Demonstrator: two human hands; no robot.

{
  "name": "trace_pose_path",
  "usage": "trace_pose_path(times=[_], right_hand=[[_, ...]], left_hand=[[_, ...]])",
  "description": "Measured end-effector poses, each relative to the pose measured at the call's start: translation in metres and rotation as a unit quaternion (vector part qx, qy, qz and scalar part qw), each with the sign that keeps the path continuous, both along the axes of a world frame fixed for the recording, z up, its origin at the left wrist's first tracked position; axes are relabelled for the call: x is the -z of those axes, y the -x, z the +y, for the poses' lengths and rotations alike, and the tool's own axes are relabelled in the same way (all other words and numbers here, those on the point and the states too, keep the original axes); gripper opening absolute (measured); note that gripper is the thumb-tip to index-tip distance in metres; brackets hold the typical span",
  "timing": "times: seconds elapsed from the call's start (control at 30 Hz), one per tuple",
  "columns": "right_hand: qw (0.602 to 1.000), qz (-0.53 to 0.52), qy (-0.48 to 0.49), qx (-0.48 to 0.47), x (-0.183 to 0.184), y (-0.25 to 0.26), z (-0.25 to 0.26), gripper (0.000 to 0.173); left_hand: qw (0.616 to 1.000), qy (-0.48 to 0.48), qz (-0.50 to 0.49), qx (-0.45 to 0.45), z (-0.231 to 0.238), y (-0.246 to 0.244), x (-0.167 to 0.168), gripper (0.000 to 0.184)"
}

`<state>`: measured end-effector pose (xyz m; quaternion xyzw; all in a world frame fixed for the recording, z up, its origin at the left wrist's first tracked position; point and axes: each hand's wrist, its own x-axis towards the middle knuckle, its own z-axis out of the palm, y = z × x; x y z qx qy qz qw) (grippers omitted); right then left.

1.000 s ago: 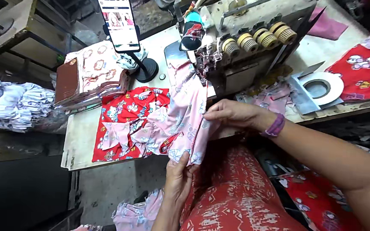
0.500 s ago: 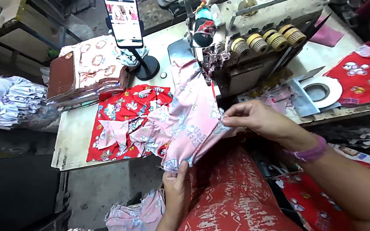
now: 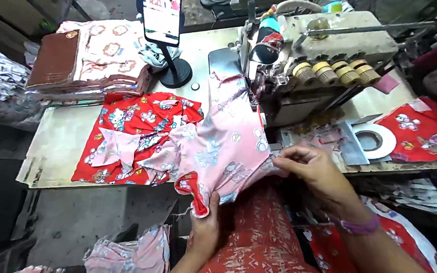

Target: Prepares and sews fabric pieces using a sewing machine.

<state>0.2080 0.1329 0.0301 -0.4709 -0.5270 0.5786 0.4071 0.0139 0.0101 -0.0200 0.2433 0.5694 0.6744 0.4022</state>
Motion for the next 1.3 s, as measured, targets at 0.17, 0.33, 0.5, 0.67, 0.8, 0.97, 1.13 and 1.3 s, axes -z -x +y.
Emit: trace_pose_path(times=[0.17, 0.33, 0.5, 0.67, 0.8, 0.97, 1.13, 1.3], right_hand=[[0.998, -0.052, -0.021, 0.034, -0.008, 0.008, 0.014, 0.004], [0.987, -0.108, -0.084, 0.080, -0.008, 0.028, 0.037, 0.014], [0.977, -0.165, -0.093, 0.098, -0.018, 0.038, 0.045, 0.024], [0.990, -0.105, -0.063, 0.063, -0.012, 0.043, 0.028, 0.037], [0.997, -0.055, -0.025, 0.039, -0.011, 0.038, 0.020, 0.042], [0.999, -0.003, -0.008, 0.042, 0.003, 0.037, 0.016, 0.038], [0.999, 0.009, -0.009, 0.048, 0.010, 0.033, 0.013, 0.030], [0.999, 0.023, -0.038, 0.012, 0.006, 0.025, 0.013, 0.039]], left_hand=[[0.999, -0.025, 0.006, 0.034, 0.020, 0.007, -0.004, 0.014], [0.991, -0.015, 0.035, 0.125, 0.068, 0.047, -0.027, 0.014], [0.861, 0.078, 0.378, 0.332, 0.112, 0.115, -0.090, 0.006], [0.960, -0.053, 0.175, 0.212, 0.149, 0.108, -0.082, 0.015], [0.959, -0.060, 0.176, 0.214, 0.148, 0.086, -0.068, 0.051], [0.897, -0.051, 0.414, 0.147, 0.156, 0.094, -0.077, 0.049], [0.707, -0.268, 0.629, 0.181, 0.130, 0.050, -0.054, 0.010], [0.635, -0.294, 0.676, 0.228, 0.138, 0.027, -0.041, 0.015]])
